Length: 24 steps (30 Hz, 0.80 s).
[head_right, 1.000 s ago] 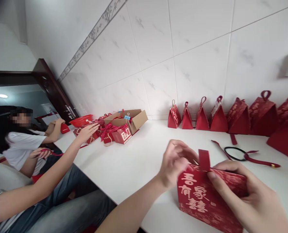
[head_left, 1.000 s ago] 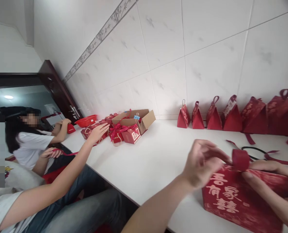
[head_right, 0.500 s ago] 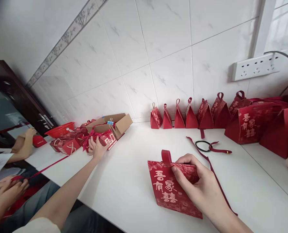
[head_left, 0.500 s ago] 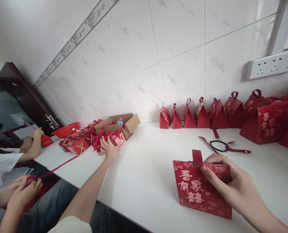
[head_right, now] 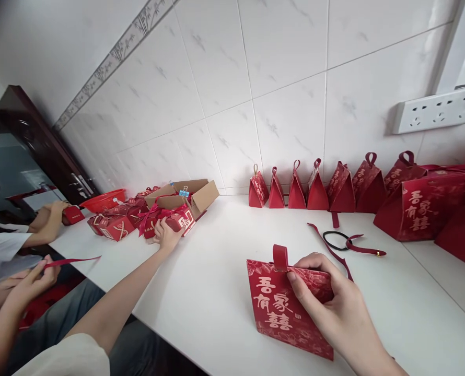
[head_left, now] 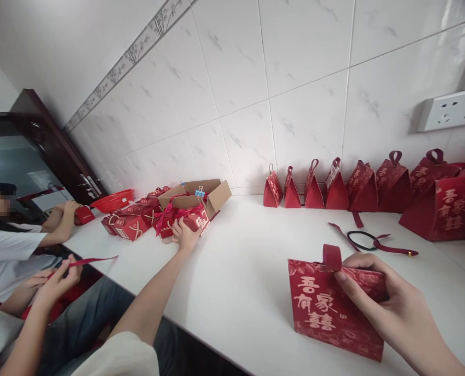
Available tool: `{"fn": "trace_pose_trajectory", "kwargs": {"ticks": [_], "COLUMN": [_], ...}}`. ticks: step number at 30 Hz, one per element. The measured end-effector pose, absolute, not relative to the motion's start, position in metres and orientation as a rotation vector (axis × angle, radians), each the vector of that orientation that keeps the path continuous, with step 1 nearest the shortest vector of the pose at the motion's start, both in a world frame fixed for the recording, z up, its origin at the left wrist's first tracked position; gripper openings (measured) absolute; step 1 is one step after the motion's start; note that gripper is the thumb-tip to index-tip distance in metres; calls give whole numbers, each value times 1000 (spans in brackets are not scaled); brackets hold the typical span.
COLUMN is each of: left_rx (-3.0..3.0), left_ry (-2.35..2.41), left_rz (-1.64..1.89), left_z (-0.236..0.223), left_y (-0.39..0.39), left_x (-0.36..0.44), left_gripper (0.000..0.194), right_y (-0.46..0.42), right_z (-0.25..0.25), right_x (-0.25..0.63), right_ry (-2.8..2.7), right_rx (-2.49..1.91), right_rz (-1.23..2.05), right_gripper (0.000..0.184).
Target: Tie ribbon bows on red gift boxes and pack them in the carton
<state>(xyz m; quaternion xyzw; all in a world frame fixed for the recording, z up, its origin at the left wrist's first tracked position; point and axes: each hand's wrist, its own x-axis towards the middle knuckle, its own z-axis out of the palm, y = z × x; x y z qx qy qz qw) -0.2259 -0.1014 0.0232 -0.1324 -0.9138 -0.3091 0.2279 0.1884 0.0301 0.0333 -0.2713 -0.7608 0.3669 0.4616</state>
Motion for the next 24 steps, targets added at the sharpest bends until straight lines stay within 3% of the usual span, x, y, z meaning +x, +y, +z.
{"fn": "trace_pose_trajectory", "kwargs": {"ticks": [7, 11, 14, 18, 24], "left_rx": [-644, -1112, -1439, -892, -90], "left_ry": [-2494, -2431, -2270, -2250, -2349], "left_rz": [-909, -1001, -1057, -1028, -1018], "left_z": [9, 2, 5, 27, 63], "left_y": [-86, -76, -74, -86, -122], "left_x": [-183, -157, -156, -184, -245], "left_gripper": [77, 82, 70, 61, 90], "right_y": [28, 27, 22, 15, 25], "right_z": [36, 39, 44, 47, 38], "right_x": [189, 189, 190, 188, 186], "right_ry": [-1822, -1825, -1809, -1753, -1801], "right_rx": [-623, -632, -666, -730, -632], "right_rz": [946, 974, 1032, 1121, 1172], "right_gripper": [24, 24, 24, 22, 27]}}
